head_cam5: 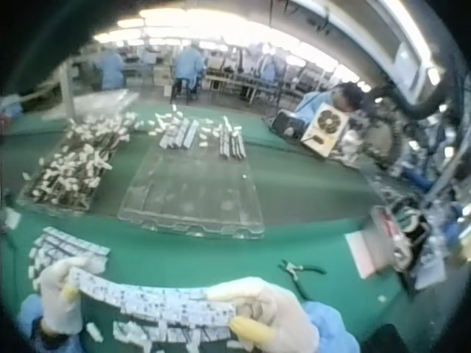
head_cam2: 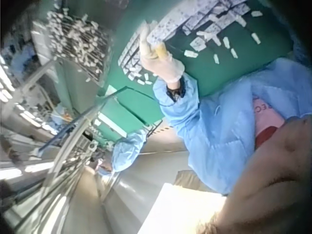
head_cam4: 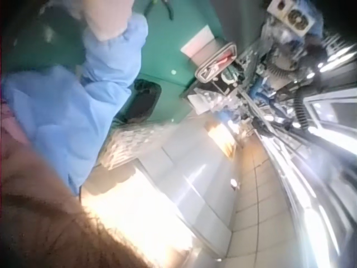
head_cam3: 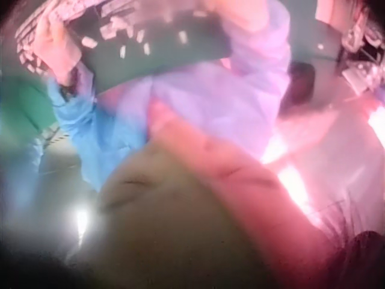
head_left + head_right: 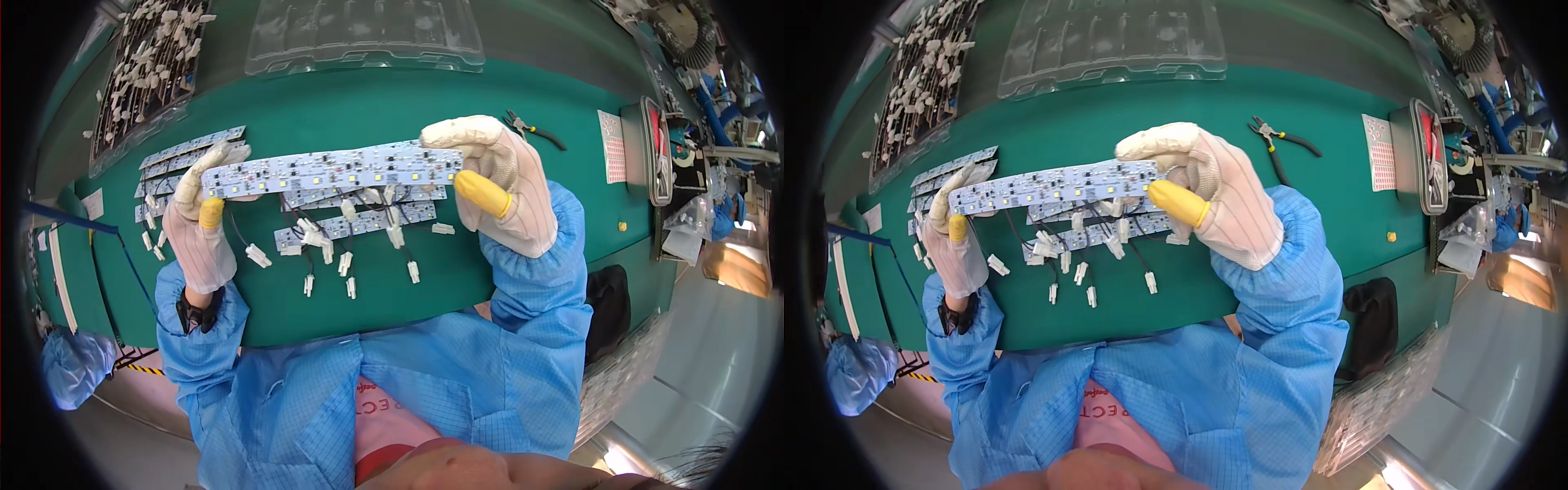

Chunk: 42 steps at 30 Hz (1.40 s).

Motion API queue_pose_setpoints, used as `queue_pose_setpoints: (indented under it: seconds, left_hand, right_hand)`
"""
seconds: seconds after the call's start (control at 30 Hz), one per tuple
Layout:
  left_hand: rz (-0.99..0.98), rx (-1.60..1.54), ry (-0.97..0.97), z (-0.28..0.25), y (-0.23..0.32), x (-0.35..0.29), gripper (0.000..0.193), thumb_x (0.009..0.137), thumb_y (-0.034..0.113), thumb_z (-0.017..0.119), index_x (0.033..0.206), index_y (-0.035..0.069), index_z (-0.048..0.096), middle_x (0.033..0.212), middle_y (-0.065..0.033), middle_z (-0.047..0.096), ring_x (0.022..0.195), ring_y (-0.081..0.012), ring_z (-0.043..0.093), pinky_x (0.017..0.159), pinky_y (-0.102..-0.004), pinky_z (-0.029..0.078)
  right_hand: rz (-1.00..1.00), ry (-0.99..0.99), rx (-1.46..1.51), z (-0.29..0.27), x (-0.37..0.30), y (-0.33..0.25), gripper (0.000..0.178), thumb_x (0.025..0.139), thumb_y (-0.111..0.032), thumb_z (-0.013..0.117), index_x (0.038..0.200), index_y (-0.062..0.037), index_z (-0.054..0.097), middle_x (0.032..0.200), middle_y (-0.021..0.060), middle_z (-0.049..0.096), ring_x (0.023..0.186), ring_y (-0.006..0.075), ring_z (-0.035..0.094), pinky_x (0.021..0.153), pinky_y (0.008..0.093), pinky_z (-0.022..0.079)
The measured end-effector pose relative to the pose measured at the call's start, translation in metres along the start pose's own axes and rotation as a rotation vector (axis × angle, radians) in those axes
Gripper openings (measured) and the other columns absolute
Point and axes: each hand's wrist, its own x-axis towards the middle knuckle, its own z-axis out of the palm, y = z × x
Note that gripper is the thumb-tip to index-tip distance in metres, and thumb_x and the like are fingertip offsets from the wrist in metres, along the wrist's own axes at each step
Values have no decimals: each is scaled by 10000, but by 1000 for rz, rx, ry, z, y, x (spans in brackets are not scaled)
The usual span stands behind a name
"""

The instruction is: The recorder is assembling small electronic components onto white PCB strips using hand tools at a production workbench.

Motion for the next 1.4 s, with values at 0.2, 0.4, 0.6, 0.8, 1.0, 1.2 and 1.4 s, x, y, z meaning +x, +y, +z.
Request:
queue_pose_setpoints:
  seconds: [0.2, 0.4, 0.6, 0.8, 1.0, 1.2, 1.4]
  left_hand:
    - [161, 155, -65, 0, 10, 6, 639, 910, 538, 475, 1189, -30, 562, 835, -127, 710, 1048, -163, 600, 1089, -382, 280]
    - [151, 160, -55, -9, 7, 6, 580, 913, 500, 500, 1169, -14, 586, 811, -112, 710, 1128, -170, 553, 1071, -375, 303]
    - [23, -282, -44, -4, 2, -5, 600, 871, 387, 629, 1222, -86, 516, 1070, -182, 651, 863, -209, 665, 823, -299, 515]
    - [103, -328, -172, -2, 7, -6, 587, 863, 294, 655, 1277, -74, 460, 1057, -172, 654, 900, -205, 660, 853, -291, 489]
    - [-18, -274, -62, -1, 16, -2, 508, 900, 251, 614, 1280, -56, 476, 1025, -128, 657, 909, -161, 637, 845, -267, 476]
    - [78, -329, -129, 0, 11, -2, 495, 912, 250, 599, 1284, -53, 476, 1026, -132, 655, 904, -168, 640, 844, -269, 475]
    - [-65, 127, 29, -1, 9, 8, 486, 916, 396, 567, 1236, 30, 568, 842, -6, 683, 712, -31, 500, 630, -173, 361]
  right_hand:
    - [-55, -64, 100, -2, 3, 15, 287, 920, -155, 534, 1133, 37, 541, 875, 96, 618, 805, 132, 606, 730, 250, 466]
    - [-38, -82, 5, 3, 5, 15, 356, 947, -251, 517, 1129, 55, 537, 835, 87, 608, 791, 133, 599, 763, 268, 463]
    - [-35, -60, 352, 11, 8, 12, 344, 884, -169, 636, 1151, 23, 534, 958, 64, 609, 874, 101, 566, 768, 221, 433]
    - [-20, 27, 304, 2, 6, 21, 298, 886, -126, 606, 1139, 17, 538, 1011, 57, 583, 907, 90, 536, 808, 217, 411]
    - [94, 57, 339, 6, 4, 22, 628, 725, -337, 806, 1153, 17, 514, 1011, 78, 578, 834, 123, 582, 619, 153, 445]
    - [-93, 66, 405, 16, 10, 24, 398, 843, -146, 669, 1167, 27, 514, 975, 67, 594, 704, 57, 524, 568, 171, 367]
    - [-65, -71, 408, 12, 0, 19, 496, 797, -215, 691, 1175, 52, 512, 979, 136, 630, 538, 59, 497, 518, 193, 378]
